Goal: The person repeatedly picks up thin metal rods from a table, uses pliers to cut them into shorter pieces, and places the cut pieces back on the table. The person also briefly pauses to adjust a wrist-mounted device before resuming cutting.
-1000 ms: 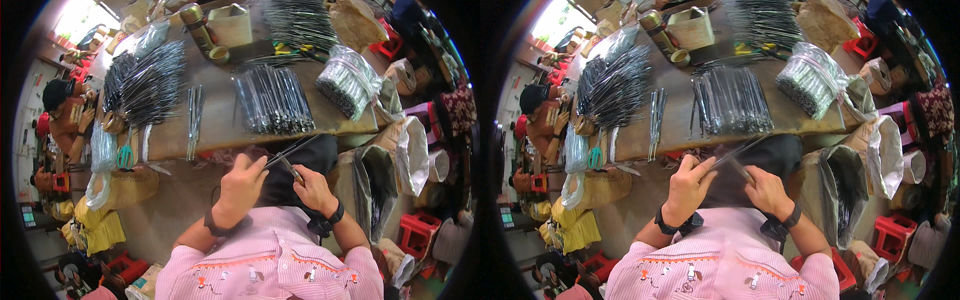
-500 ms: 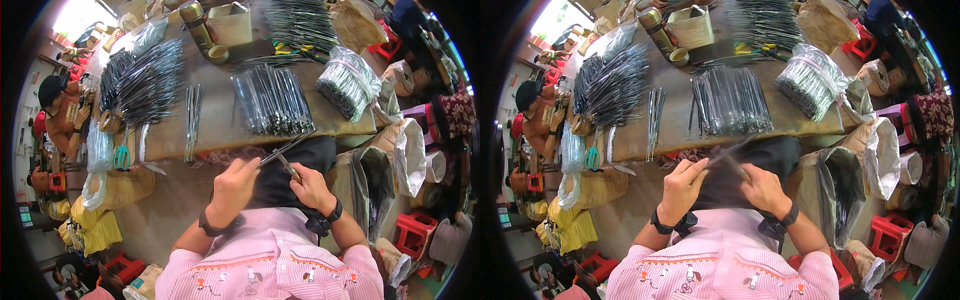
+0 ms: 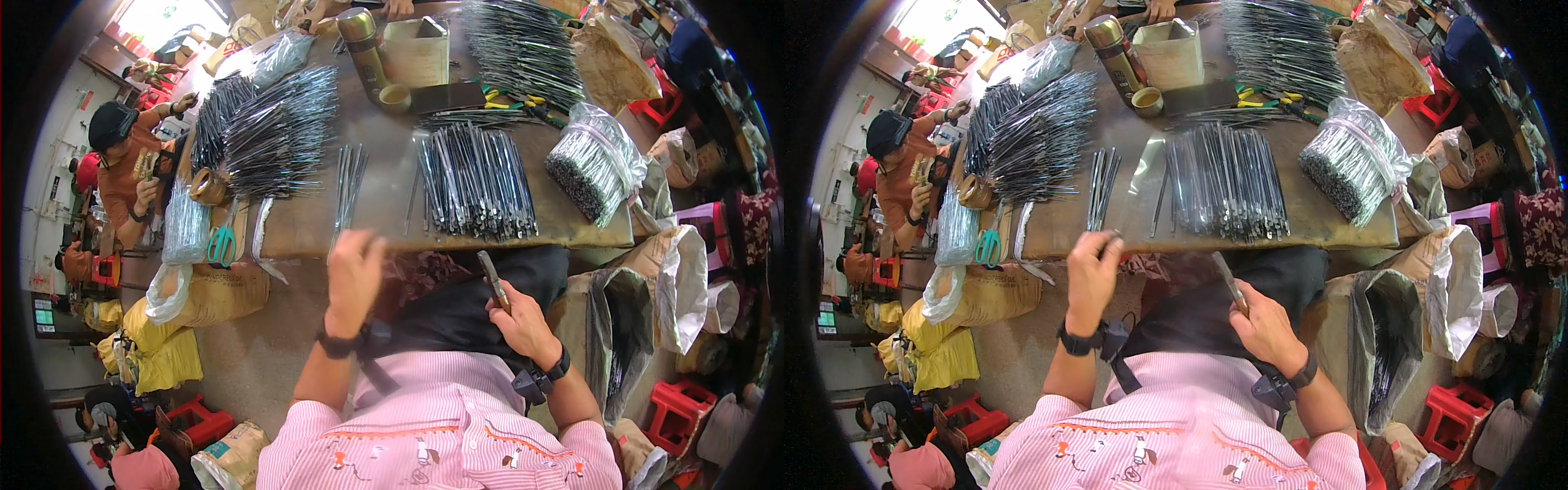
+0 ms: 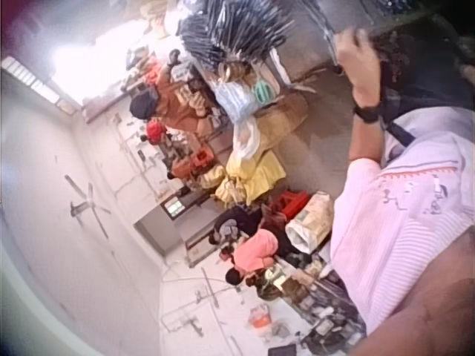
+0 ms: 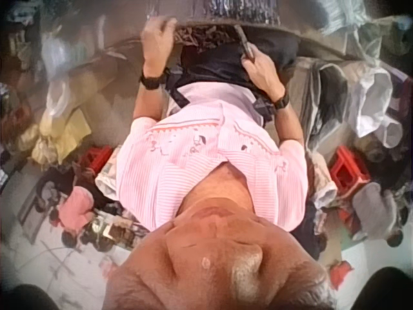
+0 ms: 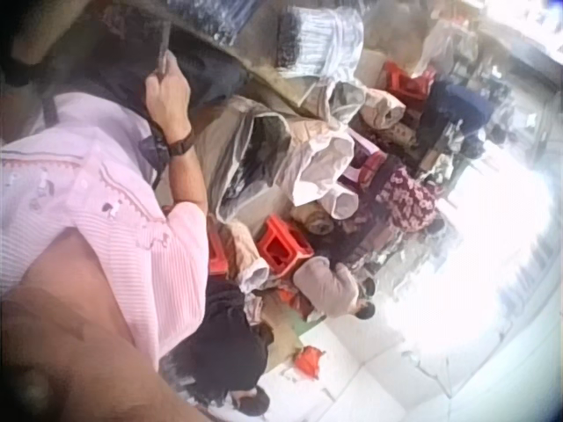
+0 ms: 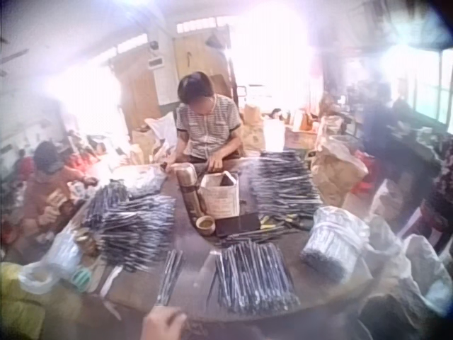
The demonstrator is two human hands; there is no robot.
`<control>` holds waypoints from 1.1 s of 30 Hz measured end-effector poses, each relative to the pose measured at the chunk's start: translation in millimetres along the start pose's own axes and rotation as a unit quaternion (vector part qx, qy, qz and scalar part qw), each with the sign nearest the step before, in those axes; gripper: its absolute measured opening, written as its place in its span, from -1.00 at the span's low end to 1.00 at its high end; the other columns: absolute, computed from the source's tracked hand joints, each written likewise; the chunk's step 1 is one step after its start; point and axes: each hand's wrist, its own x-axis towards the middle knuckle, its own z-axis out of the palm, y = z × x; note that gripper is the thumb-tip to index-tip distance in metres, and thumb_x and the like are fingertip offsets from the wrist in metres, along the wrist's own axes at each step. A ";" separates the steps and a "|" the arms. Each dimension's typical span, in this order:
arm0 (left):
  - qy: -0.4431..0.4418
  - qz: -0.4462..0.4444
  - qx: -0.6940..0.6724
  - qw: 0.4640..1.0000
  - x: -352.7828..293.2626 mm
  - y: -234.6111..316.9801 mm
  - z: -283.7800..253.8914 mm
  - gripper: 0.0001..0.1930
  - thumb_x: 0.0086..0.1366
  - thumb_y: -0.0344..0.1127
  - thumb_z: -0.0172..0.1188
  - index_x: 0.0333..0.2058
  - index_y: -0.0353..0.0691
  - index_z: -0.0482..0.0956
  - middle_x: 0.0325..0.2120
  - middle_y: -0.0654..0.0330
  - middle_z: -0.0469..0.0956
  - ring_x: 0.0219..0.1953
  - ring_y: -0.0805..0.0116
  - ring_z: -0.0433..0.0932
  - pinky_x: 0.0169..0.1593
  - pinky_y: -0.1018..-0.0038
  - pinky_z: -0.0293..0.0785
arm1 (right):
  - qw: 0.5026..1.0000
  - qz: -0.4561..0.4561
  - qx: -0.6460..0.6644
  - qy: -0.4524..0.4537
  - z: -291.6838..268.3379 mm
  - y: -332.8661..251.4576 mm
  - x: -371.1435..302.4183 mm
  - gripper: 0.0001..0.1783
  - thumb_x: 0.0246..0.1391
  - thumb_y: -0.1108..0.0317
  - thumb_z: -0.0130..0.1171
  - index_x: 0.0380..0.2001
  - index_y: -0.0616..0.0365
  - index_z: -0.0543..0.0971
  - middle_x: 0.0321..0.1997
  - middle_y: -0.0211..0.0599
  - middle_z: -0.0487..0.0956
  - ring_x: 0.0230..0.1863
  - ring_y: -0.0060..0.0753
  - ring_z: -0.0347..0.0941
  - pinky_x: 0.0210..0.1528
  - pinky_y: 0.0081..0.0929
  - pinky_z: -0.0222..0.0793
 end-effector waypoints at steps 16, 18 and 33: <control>0.047 -0.053 0.233 0.970 49.0 -85.3 34.0 -0.67 0.13 -0.22 0.29 -0.22 -0.36 0.57 -0.27 -0.16 0.47 -0.18 -0.16 0.46 -0.10 0.10 0.44 | 0.989 0.043 0.140 -0.002 -16.0 16.7 -11.4 -0.53 0.02 0.45 -0.07 0.06 0.28 0.40 -0.41 -0.23 0.55 -0.45 -0.36 0.49 -0.29 -0.45 0.44; -0.008 -0.051 0.206 0.977 52.1 -62.1 48.3 -0.63 0.13 -0.20 0.30 -0.18 -0.35 0.57 -0.24 -0.14 0.48 -0.17 -0.10 0.49 -0.08 0.14 0.44 | 0.990 0.032 0.137 -0.010 -14.8 16.8 -12.7 -0.51 0.02 0.45 -0.07 0.08 0.28 0.39 -0.41 -0.24 0.55 -0.46 -0.38 0.48 -0.31 -0.45 0.44; -0.166 -0.480 -0.621 0.597 75.9 -51.9 52.9 -0.80 0.18 -0.39 0.29 -0.24 -0.30 0.55 -0.40 0.19 0.53 -0.42 0.41 0.54 -0.42 0.65 0.49 | 0.926 0.081 0.368 0.030 -45.6 36.8 -32.5 -0.80 -0.05 0.45 0.02 -0.28 0.22 0.45 -0.43 -0.37 0.48 -0.47 -0.50 0.49 -0.45 -0.56 0.37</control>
